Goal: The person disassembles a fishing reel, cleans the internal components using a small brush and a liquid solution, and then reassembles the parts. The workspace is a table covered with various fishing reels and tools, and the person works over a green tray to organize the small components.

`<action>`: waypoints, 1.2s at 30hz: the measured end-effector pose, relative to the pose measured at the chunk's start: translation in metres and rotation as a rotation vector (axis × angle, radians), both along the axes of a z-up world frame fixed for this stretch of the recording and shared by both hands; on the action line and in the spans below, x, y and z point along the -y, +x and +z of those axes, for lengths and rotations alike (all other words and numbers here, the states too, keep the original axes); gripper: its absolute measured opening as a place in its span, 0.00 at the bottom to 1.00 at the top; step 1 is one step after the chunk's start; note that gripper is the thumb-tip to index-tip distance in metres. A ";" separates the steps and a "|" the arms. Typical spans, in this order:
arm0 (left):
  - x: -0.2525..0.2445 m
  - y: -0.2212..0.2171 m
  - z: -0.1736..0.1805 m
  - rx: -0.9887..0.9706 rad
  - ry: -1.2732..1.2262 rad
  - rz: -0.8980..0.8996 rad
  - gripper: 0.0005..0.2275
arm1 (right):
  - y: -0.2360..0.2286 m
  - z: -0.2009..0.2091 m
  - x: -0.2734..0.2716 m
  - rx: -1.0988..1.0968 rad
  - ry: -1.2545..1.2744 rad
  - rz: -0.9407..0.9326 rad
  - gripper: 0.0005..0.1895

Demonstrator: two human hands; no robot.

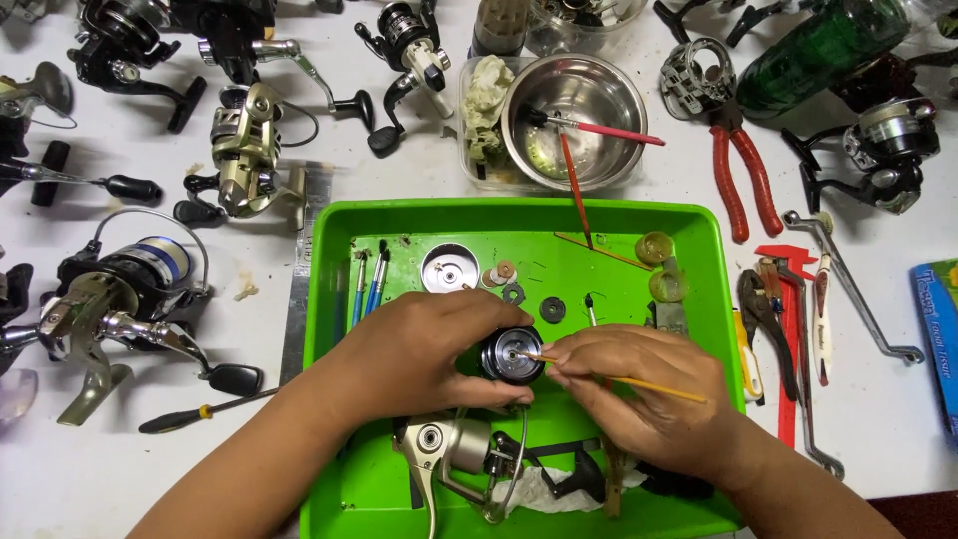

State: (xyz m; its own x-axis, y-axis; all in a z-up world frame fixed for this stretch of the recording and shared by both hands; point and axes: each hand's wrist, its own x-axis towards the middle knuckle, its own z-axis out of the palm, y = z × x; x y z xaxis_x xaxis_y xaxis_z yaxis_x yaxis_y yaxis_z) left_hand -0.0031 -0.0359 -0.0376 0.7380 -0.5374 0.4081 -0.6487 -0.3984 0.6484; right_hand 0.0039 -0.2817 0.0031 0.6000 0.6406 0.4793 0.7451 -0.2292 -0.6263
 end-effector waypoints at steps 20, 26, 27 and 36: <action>0.000 0.000 0.000 -0.005 0.014 -0.015 0.23 | 0.001 0.002 -0.005 -0.007 0.010 0.051 0.05; 0.000 0.000 0.000 -0.002 -0.012 -0.012 0.24 | -0.001 0.000 -0.003 0.027 0.030 0.031 0.07; 0.000 0.000 0.000 -0.005 -0.015 -0.007 0.24 | -0.001 -0.001 -0.002 0.036 0.018 0.024 0.08; 0.002 -0.002 -0.003 -0.007 -0.007 0.021 0.24 | -0.001 -0.002 -0.002 0.048 0.016 0.009 0.07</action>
